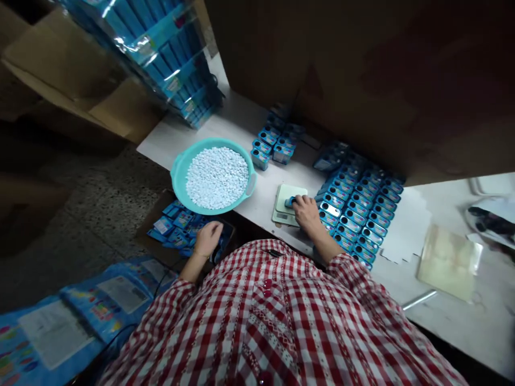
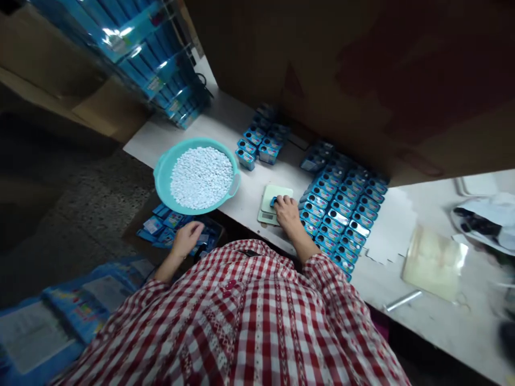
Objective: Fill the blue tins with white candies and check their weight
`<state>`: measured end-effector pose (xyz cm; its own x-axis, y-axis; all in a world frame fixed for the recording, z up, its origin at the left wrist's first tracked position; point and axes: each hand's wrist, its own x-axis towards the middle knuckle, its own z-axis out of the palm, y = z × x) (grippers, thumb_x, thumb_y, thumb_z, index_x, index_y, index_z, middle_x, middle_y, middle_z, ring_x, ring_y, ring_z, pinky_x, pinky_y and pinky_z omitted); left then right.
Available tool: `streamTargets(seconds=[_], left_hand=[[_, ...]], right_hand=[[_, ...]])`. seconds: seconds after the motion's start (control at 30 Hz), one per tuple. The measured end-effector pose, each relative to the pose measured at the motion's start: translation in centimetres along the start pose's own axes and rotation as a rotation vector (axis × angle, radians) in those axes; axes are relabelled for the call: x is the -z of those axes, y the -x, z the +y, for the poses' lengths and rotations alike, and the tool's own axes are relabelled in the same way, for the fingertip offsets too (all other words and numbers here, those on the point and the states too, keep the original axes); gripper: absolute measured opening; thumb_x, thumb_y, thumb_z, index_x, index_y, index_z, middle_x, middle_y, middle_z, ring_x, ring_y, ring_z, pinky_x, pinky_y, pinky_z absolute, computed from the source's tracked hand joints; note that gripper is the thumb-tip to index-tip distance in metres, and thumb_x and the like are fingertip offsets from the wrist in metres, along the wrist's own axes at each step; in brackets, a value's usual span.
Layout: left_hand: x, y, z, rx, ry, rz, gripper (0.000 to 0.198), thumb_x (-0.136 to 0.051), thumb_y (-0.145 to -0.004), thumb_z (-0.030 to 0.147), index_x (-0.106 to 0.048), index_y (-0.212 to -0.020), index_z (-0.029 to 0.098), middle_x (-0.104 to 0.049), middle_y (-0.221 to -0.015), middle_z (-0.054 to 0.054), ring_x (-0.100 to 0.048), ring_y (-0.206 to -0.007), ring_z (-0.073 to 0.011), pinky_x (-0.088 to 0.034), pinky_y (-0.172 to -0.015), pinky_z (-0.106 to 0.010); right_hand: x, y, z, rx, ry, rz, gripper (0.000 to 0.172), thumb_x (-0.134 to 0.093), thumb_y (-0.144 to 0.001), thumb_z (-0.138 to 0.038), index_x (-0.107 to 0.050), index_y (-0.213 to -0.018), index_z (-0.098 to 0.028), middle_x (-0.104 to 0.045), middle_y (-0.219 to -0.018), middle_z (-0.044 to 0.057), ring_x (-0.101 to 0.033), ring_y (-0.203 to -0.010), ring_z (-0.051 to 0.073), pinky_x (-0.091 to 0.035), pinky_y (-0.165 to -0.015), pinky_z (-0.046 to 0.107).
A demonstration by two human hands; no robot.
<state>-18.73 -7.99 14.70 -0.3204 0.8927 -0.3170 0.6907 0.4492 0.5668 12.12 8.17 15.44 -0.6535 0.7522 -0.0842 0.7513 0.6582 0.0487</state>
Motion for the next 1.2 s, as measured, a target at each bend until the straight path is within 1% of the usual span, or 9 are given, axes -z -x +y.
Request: streamTargets(seconds=[0.1,0.2,0.33,0.5,0.73,0.83,0.93,1.03,1.2], left_hand=[[-1.3,-2.9,6.3,-0.219,0.113,-0.126,0.032,-0.043,-0.082,0.041,-0.061,-0.095,0.018,-0.066,-0.09,-0.007,-0.061,-0.082,-0.0183,-0.047,-0.08,-0.03],[-2.4,-5.8,9.3,-0.347,0.096,-0.125,0.032,-0.045,-0.081,0.037,-0.06,-0.101,0.017,-0.063,-0.1,-0.009,-0.059,-0.087,-0.0187,-0.047,-0.083,-0.031],[-2.7,-10.2,7.2,-0.201,-0.034,0.131,0.036,-0.044,-0.082,0.029,-0.053,-0.113,0.012,-0.055,-0.115,-0.016,-0.048,-0.113,-0.026,-0.036,-0.099,-0.04],[-2.7,-14.3,3.9,0.084,-0.239,0.057,0.051,-0.054,-0.077,0.043,-0.049,-0.117,0.013,-0.046,-0.121,-0.023,-0.04,-0.118,-0.0381,-0.032,-0.097,-0.053],[-3.1,-16.4,3.8,-0.113,-0.048,-0.042,0.018,-0.052,-0.078,0.033,-0.055,-0.086,0.017,-0.054,-0.092,-0.009,-0.054,-0.09,-0.0219,-0.044,-0.079,-0.032],[-1.7,-17.2,3.8,0.094,0.417,-0.026,0.012,-0.053,-0.076,0.03,-0.051,-0.077,0.018,-0.05,-0.069,0.0,-0.049,-0.059,-0.0111,-0.04,-0.053,-0.021],[0.6,-18.0,3.7,0.339,0.967,-0.181,0.015,-0.05,-0.077,0.032,-0.048,-0.073,0.018,-0.051,-0.065,0.002,-0.039,-0.045,-0.0057,-0.028,-0.04,-0.016],[2.3,-18.4,3.6,0.361,1.296,-0.279,0.018,-0.046,-0.08,0.033,-0.047,-0.069,0.018,-0.059,-0.073,-0.001,-0.048,-0.053,-0.0063,-0.035,-0.043,-0.015],[2.1,-18.0,3.5,0.311,1.42,-0.273,0.021,-0.043,-0.084,0.031,-0.05,-0.067,0.02,-0.06,-0.075,0.0,-0.054,-0.061,-0.0066,-0.045,-0.056,-0.017]], right_hand=[[0.4,0.9,0.2,-0.041,-0.064,0.035,0.025,-0.045,-0.087,-0.02,-0.063,-0.105,-0.019,-0.055,-0.112,0.012,-0.042,-0.093,0.025,-0.03,-0.075,0.037],[0.7,4.1,1.5,-0.161,-0.141,0.136,0.031,-0.047,-0.088,-0.031,-0.061,-0.113,-0.019,-0.055,-0.115,0.012,-0.045,-0.093,0.025,-0.033,-0.076,0.036],[-0.1,9.4,3.7,-0.321,-0.27,0.242,0.029,-0.043,-0.09,-0.032,-0.066,-0.103,-0.019,-0.06,-0.107,0.011,-0.049,-0.091,0.024,-0.037,-0.076,0.037],[-1.3,11.9,3.8,-0.484,-0.428,0.32,0.027,-0.045,-0.09,-0.032,-0.068,-0.097,-0.02,-0.064,-0.099,0.01,-0.055,-0.091,0.023,-0.04,-0.079,0.038],[-0.1,9.4,0.0,-0.625,-0.572,0.396,0.025,-0.045,-0.089,-0.031,-0.068,-0.092,-0.02,-0.067,-0.092,0.009,-0.059,-0.09,0.021,-0.044,-0.082,0.036],[0.3,8.5,-2.1,-0.656,-0.658,0.409,0.025,-0.046,-0.089,-0.031,-0.068,-0.092,-0.021,-0.068,-0.092,0.008,-0.06,-0.089,0.02,-0.045,-0.083,0.035],[0.2,7.1,-4.8,-0.659,-0.853,0.405,0.023,-0.047,-0.089,-0.03,-0.068,-0.09,-0.021,-0.068,-0.088,0.006,-0.062,-0.084,0.018,-0.048,-0.078,0.032],[0.6,3.7,-8.0,-0.56,-1.034,0.321,0.02,-0.05,-0.087,-0.027,-0.069,-0.088,-0.019,-0.068,-0.085,0.005,-0.062,-0.08,0.016,-0.048,-0.076,0.03],[3.5,-4.8,-13.1,-0.177,-1.148,0.138,0.02,-0.052,-0.087,-0.024,-0.064,-0.102,-0.018,-0.064,-0.104,0.007,-0.058,-0.098,0.015,-0.044,-0.089,0.029]])
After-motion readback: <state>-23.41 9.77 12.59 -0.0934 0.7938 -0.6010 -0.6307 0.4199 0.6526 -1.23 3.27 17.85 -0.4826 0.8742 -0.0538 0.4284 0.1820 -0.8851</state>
